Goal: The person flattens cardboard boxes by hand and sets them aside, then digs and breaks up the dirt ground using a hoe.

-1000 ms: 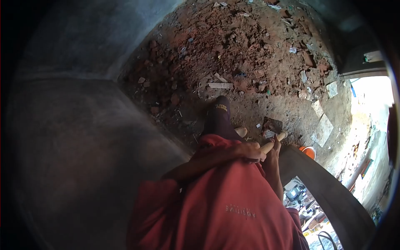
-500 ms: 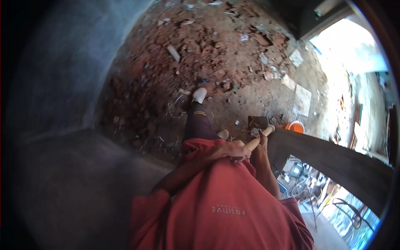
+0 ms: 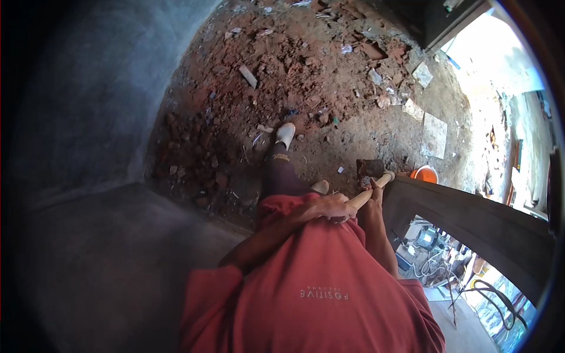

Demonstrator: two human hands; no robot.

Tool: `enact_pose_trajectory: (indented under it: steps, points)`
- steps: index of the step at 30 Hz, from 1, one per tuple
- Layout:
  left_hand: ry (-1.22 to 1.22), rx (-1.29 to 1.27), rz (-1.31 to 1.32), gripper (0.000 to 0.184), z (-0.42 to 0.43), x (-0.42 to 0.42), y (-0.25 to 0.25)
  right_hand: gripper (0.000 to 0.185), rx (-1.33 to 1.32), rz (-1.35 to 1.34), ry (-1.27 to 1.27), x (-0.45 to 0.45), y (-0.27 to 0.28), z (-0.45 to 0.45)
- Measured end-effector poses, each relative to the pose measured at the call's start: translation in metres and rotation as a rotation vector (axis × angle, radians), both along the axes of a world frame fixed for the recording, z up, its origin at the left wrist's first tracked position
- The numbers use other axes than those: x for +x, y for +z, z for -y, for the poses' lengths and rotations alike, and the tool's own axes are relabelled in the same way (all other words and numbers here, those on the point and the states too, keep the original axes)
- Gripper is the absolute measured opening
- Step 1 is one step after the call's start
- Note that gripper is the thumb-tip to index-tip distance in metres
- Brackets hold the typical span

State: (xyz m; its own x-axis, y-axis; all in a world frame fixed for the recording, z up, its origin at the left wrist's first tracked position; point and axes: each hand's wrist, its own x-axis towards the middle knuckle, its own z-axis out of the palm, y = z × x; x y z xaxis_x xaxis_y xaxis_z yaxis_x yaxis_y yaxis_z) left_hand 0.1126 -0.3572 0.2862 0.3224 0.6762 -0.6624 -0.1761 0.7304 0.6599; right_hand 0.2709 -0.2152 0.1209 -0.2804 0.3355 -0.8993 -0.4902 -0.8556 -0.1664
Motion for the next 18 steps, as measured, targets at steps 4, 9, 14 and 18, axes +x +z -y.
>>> enact_pose_trajectory:
  steps: [4,9,14,18]
  points:
    - [-0.012,-0.01,-0.042,0.025,-0.003,0.005,0.011,0.034,0.125,0.105,0.27,0.008,0.009,0.016]
    - [-0.164,0.066,-0.154,0.033,-0.006,0.018,0.013,0.033,0.093,0.072,0.299,0.03,-0.023,0.016]
    - [-0.136,0.038,-0.122,0.028,-0.007,0.023,0.012,0.049,0.335,-0.096,0.862,0.049,0.012,0.02]
    - [-0.127,0.075,-0.129,0.029,-0.006,0.025,0.011,0.032,-0.079,0.028,0.3,0.068,-0.064,0.003]
